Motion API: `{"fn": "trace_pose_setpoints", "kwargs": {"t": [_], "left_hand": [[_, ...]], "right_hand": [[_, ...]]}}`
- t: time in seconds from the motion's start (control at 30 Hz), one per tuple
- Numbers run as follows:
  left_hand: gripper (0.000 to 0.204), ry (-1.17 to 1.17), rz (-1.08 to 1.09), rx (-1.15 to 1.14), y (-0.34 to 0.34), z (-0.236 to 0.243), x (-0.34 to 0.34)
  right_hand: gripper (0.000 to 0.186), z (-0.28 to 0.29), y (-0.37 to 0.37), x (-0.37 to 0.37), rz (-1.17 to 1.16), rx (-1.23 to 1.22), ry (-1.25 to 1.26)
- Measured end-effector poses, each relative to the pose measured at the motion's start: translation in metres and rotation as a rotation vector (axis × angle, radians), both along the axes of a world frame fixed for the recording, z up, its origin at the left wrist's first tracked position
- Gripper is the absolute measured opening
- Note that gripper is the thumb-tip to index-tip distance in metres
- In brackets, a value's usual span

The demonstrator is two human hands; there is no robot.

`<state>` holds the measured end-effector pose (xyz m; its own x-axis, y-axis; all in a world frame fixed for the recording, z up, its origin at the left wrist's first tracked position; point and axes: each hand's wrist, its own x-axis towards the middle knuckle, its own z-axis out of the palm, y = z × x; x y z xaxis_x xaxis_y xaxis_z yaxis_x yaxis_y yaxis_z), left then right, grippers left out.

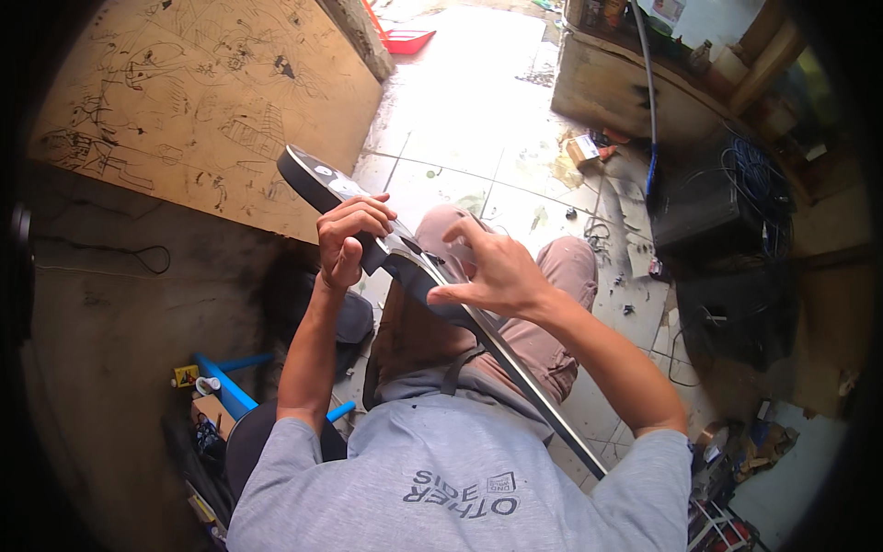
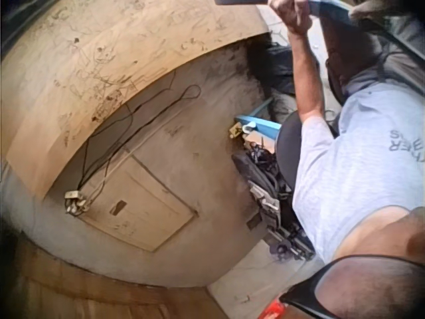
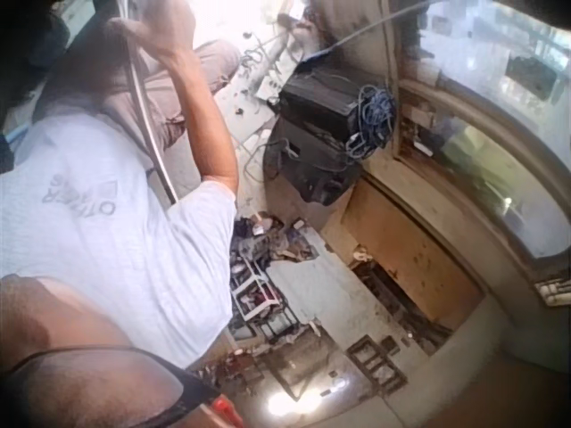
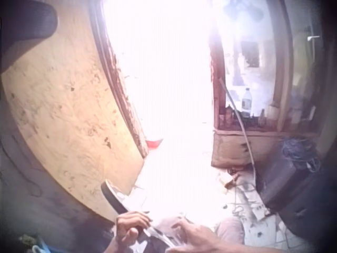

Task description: The person applies adhesive to a guitar body using a small applicator and spreads it by hand.

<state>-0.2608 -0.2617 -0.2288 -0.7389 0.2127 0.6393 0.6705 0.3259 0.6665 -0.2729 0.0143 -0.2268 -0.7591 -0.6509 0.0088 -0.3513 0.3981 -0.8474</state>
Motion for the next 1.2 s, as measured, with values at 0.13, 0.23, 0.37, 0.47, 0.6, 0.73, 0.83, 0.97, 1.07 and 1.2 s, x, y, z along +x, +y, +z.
{"fn": "trace_pose_setpoints", "kwargs": {"t": [0.13,0.23,0.37,0.47,0.6,0.73,0.83,0.97,1.07,1.2], "left_hand": [[0.081,-0.069,0.030,0.074,-0.010,-0.004,0.002],[0.081,-0.072,0.047,0.063,-0.012,-0.005,0.000],[0.080,-0.046,0.114,0.101,-0.012,-0.008,-0.006],[0.078,0.040,0.291,0.117,-0.008,-0.016,-0.001],[0.075,0.115,0.478,0.088,-0.002,-0.032,0.011],[0.071,0.124,0.583,0.108,0.016,-0.036,0.022],[0.070,0.105,0.564,0.103,0.017,-0.034,0.023],[0.069,0.081,0.548,0.119,0.018,-0.031,0.023],[0.068,0.079,0.543,0.120,0.018,-0.031,0.021],[0.069,0.047,0.537,0.114,0.016,-0.028,0.022]], "right_hand": [[0.082,-0.008,-0.036,-0.022,0.085,0.041,0.183],[0.082,-0.007,-0.052,-0.037,0.067,0.071,0.136],[0.051,-0.018,-0.069,-0.045,-0.344,-0.360,0.045],[0.039,-0.007,-0.063,-0.047,-0.282,-0.333,0.033],[0.036,-0.012,-0.042,-0.046,-0.112,-0.239,-0.009],[0.029,-0.010,-0.034,-0.040,0.005,-0.223,-0.117],[0.039,-0.010,-0.038,-0.036,0.071,-0.259,-0.042],[0.051,-0.008,-0.051,-0.029,0.084,-0.369,0.141],[0.040,-0.014,-0.061,-0.024,0.057,-0.369,0.205],[0.019,-0.024,-0.065,-0.024,-0.296,-0.432,0.068]]}}
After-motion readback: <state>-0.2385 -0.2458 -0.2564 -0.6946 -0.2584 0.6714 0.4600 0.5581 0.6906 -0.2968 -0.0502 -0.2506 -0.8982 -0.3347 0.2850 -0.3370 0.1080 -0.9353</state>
